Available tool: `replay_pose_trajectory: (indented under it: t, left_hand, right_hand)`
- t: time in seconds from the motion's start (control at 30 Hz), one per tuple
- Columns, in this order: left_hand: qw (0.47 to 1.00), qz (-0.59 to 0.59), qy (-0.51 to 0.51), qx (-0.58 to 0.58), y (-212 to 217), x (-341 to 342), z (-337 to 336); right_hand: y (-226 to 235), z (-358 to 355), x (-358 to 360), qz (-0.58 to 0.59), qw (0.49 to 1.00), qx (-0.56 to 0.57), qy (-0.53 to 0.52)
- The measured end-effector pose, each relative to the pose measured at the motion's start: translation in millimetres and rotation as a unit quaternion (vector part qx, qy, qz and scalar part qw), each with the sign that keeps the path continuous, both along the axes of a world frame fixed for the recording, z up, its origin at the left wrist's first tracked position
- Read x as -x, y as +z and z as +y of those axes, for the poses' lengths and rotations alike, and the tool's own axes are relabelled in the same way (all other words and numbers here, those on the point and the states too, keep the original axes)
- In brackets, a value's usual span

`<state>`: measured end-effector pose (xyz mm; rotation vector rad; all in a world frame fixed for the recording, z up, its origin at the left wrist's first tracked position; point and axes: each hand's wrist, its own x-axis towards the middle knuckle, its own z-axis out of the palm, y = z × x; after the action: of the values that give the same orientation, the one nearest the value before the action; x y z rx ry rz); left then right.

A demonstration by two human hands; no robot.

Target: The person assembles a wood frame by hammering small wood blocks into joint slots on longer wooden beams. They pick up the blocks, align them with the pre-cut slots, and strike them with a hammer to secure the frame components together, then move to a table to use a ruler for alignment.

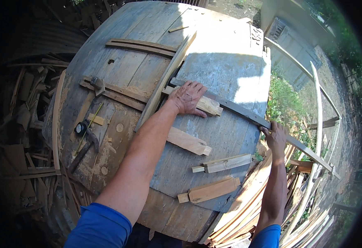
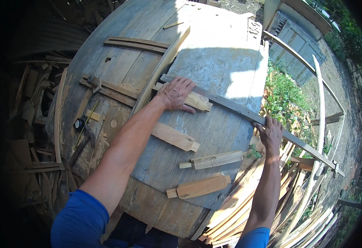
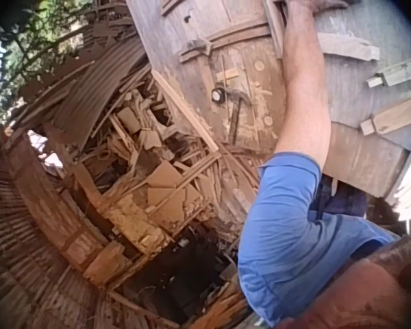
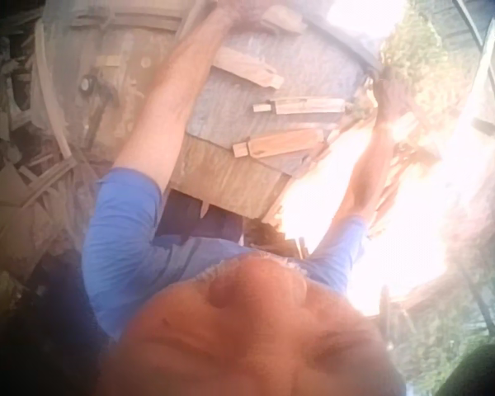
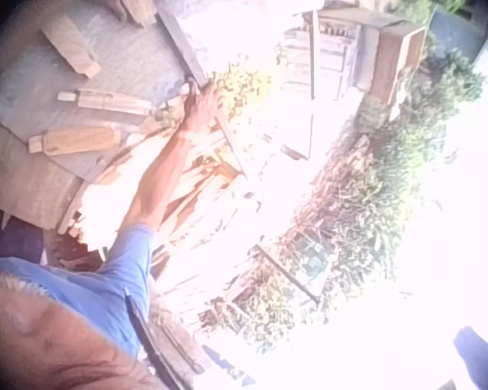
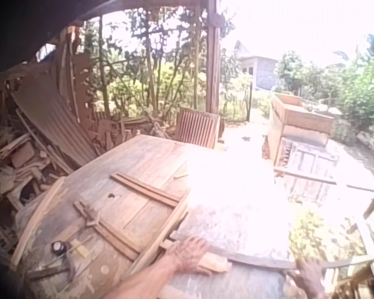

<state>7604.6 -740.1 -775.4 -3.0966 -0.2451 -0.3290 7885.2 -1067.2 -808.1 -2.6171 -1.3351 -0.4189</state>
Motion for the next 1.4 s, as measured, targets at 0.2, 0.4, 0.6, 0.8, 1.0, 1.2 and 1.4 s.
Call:
replay_pose_trajectory:
  t: [0.2, 0.4, 0.6, 0.8, 1.0, 1.2, 1.4]
  left_hand:
    - [1.0, -0.015, 0.001, -0.006, -1, -5, 3]
    - [1.0, -0.007, 0.001, -0.012, 0, -10, 7]
    - [0.999, -0.013, -0.005, -0.047, -2, -12, 7]
    - [0.999, -0.017, -0.006, -0.048, -1, 7, -12]
    - [1.0, -0.013, -0.002, 0.007, -10, 81, -71]
    - [1.0, -0.008, -0.015, 0.021, -26, 174, -144]
    - [0.984, 0.019, -0.049, 0.171, -25, 230, -195]
  right_hand:
    - [0, 3, -1, 0.029, 0.999, -0.019, -0.002]
    - [-2, 10, -5, 0.041, 0.999, -0.017, -0.023]
    - [6, 12, -1, 0.061, 0.997, -0.003, -0.046]
    - [13, -3, 12, 0.089, 0.994, 0.05, -0.041]
    - [0, -66, 84, 0.075, 0.996, 0.035, -0.016]
    - [33, -133, 206, 0.204, 0.946, -0.09, 0.235]
    - [21, -179, 285, 0.209, 0.913, 0.121, 0.33]
